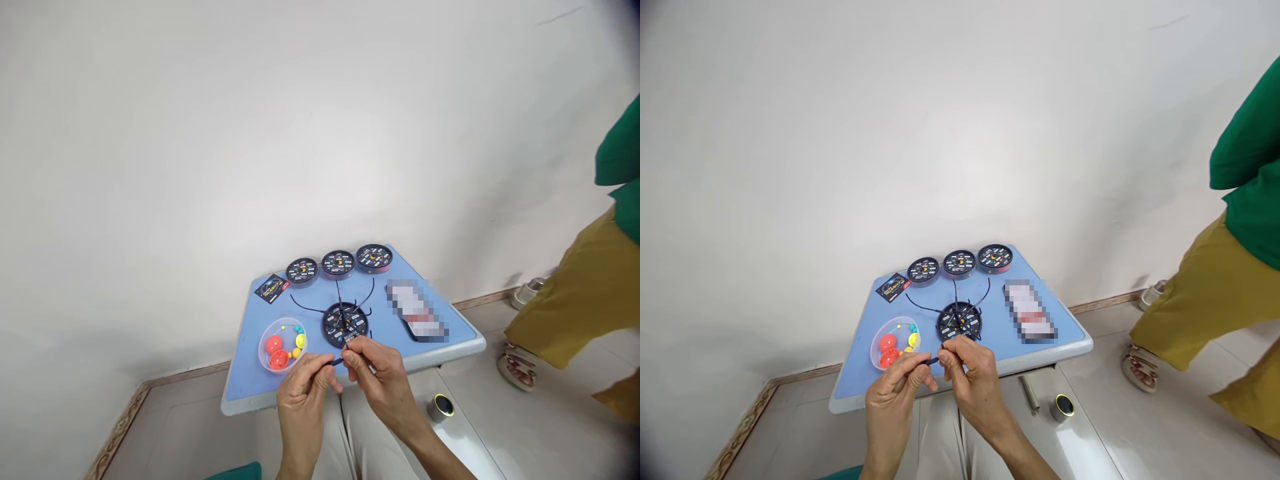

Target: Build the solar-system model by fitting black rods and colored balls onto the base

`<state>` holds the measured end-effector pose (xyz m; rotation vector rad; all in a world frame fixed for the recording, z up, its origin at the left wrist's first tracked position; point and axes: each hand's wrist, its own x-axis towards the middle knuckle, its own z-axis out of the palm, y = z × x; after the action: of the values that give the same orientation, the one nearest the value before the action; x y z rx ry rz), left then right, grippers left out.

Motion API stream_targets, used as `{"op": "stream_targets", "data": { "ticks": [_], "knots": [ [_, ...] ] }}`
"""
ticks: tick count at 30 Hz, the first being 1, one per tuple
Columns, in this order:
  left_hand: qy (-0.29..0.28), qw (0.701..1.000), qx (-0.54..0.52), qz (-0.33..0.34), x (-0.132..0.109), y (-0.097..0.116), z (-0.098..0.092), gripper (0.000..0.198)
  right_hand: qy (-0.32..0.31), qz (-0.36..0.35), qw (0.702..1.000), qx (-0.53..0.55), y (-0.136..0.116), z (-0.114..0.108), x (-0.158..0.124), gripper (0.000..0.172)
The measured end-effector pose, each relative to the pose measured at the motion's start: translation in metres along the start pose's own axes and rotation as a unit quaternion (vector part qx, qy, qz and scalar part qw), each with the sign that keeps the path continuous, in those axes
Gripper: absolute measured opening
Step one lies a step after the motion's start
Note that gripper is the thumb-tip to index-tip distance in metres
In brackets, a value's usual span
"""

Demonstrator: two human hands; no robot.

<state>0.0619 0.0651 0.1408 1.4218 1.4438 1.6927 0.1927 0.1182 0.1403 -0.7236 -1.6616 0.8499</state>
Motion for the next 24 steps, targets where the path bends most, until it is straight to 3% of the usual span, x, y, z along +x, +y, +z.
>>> {"op": "stream_targets", "data": {
  "ticks": [7, 11, 14, 17, 22, 24],
  "knots": [
    [0.053, 0.998, -0.028, -0.032, -0.018, -0.014, 0.013, 0.013, 0.082, -0.005, 0.996, 0.018, 0.002, 0.014, -0.015, 0.024],
    [0.081, 0.995, -0.039, -0.037, -0.024, -0.019, 0.02, 0.016, 0.084, -0.009, 0.996, 0.019, 0.005, 0.015, -0.022, 0.022],
    [0.062, 0.997, -0.042, -0.033, -0.018, -0.016, 0.022, 0.017, 0.043, -0.004, 0.999, 0.01, 0.005, 0.007, -0.016, 0.02],
    [0.025, 0.999, -0.023, -0.014, 0.001, -0.004, 0.02, 0.016, -0.036, 0.007, 0.999, 0.006, -0.002, -0.007, 0.008, 0.018],
    [-0.052, 0.998, 0.016, -0.018, 0.053, 0.01, 0.014, 0.026, -0.166, 0.084, 0.981, 0.05, -0.002, -0.032, 0.079, 0.02],
    [-0.04, 0.998, 0.037, -0.021, 0.075, 0.004, 0.012, 0.026, -0.222, 0.103, 0.969, 0.026, 0.01, -0.039, 0.109, 0.017]
  ]
}}
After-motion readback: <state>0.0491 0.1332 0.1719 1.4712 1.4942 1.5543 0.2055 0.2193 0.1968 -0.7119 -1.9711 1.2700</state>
